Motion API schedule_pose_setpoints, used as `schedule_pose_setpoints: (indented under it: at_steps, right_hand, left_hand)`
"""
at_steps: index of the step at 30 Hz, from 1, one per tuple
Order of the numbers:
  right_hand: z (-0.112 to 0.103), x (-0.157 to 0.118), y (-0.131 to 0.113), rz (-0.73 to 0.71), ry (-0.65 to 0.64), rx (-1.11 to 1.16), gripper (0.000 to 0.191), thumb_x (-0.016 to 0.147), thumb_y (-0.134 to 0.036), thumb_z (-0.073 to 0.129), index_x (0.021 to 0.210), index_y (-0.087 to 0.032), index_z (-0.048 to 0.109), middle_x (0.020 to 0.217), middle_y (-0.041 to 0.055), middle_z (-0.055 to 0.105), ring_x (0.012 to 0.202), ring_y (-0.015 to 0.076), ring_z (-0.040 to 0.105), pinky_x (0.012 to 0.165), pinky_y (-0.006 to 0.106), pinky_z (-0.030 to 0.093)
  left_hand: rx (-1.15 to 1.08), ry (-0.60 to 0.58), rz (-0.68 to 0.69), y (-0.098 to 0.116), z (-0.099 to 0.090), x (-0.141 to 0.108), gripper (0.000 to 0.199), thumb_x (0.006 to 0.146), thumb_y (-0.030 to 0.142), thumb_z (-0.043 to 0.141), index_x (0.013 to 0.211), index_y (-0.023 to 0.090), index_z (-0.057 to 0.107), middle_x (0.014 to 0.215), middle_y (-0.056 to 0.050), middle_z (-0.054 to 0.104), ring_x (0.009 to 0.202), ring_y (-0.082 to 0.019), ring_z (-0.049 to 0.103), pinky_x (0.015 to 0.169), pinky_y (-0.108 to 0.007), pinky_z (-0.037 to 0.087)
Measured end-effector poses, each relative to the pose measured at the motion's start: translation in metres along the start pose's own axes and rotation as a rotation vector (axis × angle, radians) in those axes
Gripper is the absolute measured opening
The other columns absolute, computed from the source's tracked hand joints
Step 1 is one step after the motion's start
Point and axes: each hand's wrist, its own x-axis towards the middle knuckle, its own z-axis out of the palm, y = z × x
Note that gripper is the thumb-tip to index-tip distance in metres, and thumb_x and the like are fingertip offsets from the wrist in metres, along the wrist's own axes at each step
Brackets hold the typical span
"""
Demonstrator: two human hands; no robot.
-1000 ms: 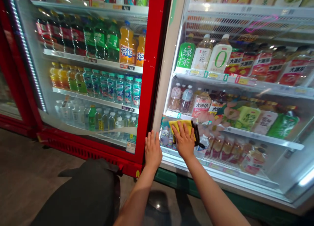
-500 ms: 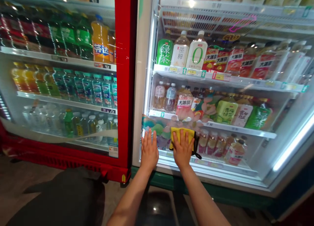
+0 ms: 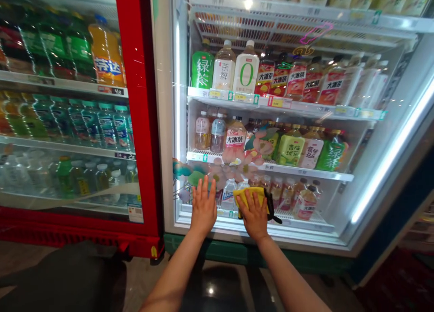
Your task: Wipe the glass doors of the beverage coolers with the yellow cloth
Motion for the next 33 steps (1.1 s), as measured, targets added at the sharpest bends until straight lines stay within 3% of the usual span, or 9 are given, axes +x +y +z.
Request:
schedule_pose_setpoints:
  at_steps: [4, 7, 12, 15, 18, 21, 25, 29, 33]
  right_hand:
    - [-0.014, 0.029, 0.01, -0.083, -0.064, -0.007, 0.056, 0.095, -0.016, 0.05, 0.146, -0.037, 0.052, 0.155, 0.0038, 0.053, 0.156, 0.0237, 0.024, 0.127, 0.057, 0.0]
    - [-0.032, 0.056, 0.039, 0.062, 0.009, -0.036, 0.059, 0.094, -0.019, 0.052, 0.151, -0.036, 0.048, 0.162, 0.0067, 0.042, 0.155, 0.0298, 0.024, 0.125, 0.063, 0.009]
    - [-0.032, 0.014, 0.063, 0.155, 0.223, -0.12, 0.061, 0.092, -0.013, 0.055, 0.15, -0.03, 0.049, 0.155, 0.0115, 0.049, 0.151, 0.0287, 0.031, 0.122, 0.061, 0.02]
    - [-0.027, -0.002, 0.053, -0.006, 0.171, -0.105, 0.058, 0.09, -0.007, 0.054, 0.143, -0.03, 0.057, 0.146, 0.0091, 0.059, 0.151, 0.0242, 0.032, 0.125, 0.056, 0.015]
    - [-0.035, 0.021, 0.062, -0.127, 0.04, -0.067, 0.058, 0.091, -0.006, 0.053, 0.14, -0.037, 0.059, 0.147, 0.0027, 0.06, 0.15, 0.0202, 0.033, 0.127, 0.053, 0.011]
    - [-0.048, 0.039, 0.093, 0.076, 0.072, -0.101, 0.061, 0.093, -0.009, 0.05, 0.147, -0.037, 0.053, 0.157, 0.0039, 0.049, 0.152, 0.0239, 0.03, 0.125, 0.059, 0.014]
    - [-0.043, -0.006, 0.115, 0.388, 0.193, -0.202, 0.066, 0.093, -0.016, 0.05, 0.157, -0.028, 0.038, 0.166, 0.0133, 0.031, 0.156, 0.0337, 0.02, 0.12, 0.069, 0.02]
    - [-0.031, -0.045, 0.108, 0.21, 0.041, -0.209, 0.072, 0.089, -0.011, 0.055, 0.156, -0.033, 0.04, 0.168, 0.0108, 0.029, 0.158, 0.0342, 0.013, 0.12, 0.069, 0.019]
    - [-0.043, -0.018, 0.129, 0.195, -0.035, -0.143, 0.07, 0.089, -0.008, 0.051, 0.152, -0.038, 0.045, 0.166, 0.0056, 0.035, 0.158, 0.0295, 0.015, 0.123, 0.066, 0.014]
  left_hand:
    - [-0.012, 0.006, 0.046, 0.021, 0.012, 0.002, 0.086, 0.091, 0.008, 0.049, 0.164, 0.023, 0.005, 0.171, -0.016, 0.015, 0.159, -0.031, 0.008, 0.126, -0.058, 0.022]
    - [-0.044, -0.004, 0.094, 0.037, 0.018, 0.005, 0.086, 0.091, 0.009, 0.05, 0.164, 0.024, 0.007, 0.171, -0.013, 0.013, 0.159, -0.031, 0.008, 0.126, -0.057, 0.022]
    - [-0.088, 0.012, 0.115, 0.051, 0.021, 0.009, 0.087, 0.091, 0.009, 0.051, 0.164, 0.023, 0.007, 0.172, -0.012, 0.009, 0.159, -0.032, 0.008, 0.126, -0.058, 0.023]
    - [-0.109, 0.032, 0.136, 0.059, 0.025, 0.009, 0.088, 0.091, 0.008, 0.05, 0.164, 0.024, 0.005, 0.172, -0.012, 0.006, 0.159, -0.032, 0.007, 0.125, -0.058, 0.024]
    - [-0.125, 0.033, 0.174, 0.069, 0.032, 0.009, 0.088, 0.091, 0.006, 0.049, 0.164, 0.027, 0.004, 0.173, -0.01, 0.006, 0.159, -0.031, 0.006, 0.125, -0.059, 0.025]
    - [-0.124, 0.037, 0.177, 0.077, 0.04, 0.008, 0.09, 0.091, 0.008, 0.05, 0.164, 0.026, 0.003, 0.172, -0.01, 0.004, 0.159, -0.033, 0.004, 0.124, -0.062, 0.023]
    - [-0.124, 0.03, 0.197, 0.083, 0.046, 0.004, 0.091, 0.089, 0.007, 0.052, 0.164, 0.024, 0.004, 0.172, -0.009, 0.003, 0.159, -0.034, 0.003, 0.125, -0.063, 0.021]
    - [-0.124, 0.011, 0.245, 0.095, 0.051, -0.004, 0.091, 0.088, 0.006, 0.05, 0.164, 0.023, 0.003, 0.172, -0.009, 0.004, 0.159, -0.033, 0.002, 0.126, -0.059, 0.02]
    - [-0.121, -0.036, 0.362, 0.109, 0.06, -0.014, 0.09, 0.086, 0.004, 0.051, 0.164, 0.023, 0.01, 0.172, -0.009, 0.009, 0.159, -0.032, 0.003, 0.127, -0.057, 0.019]
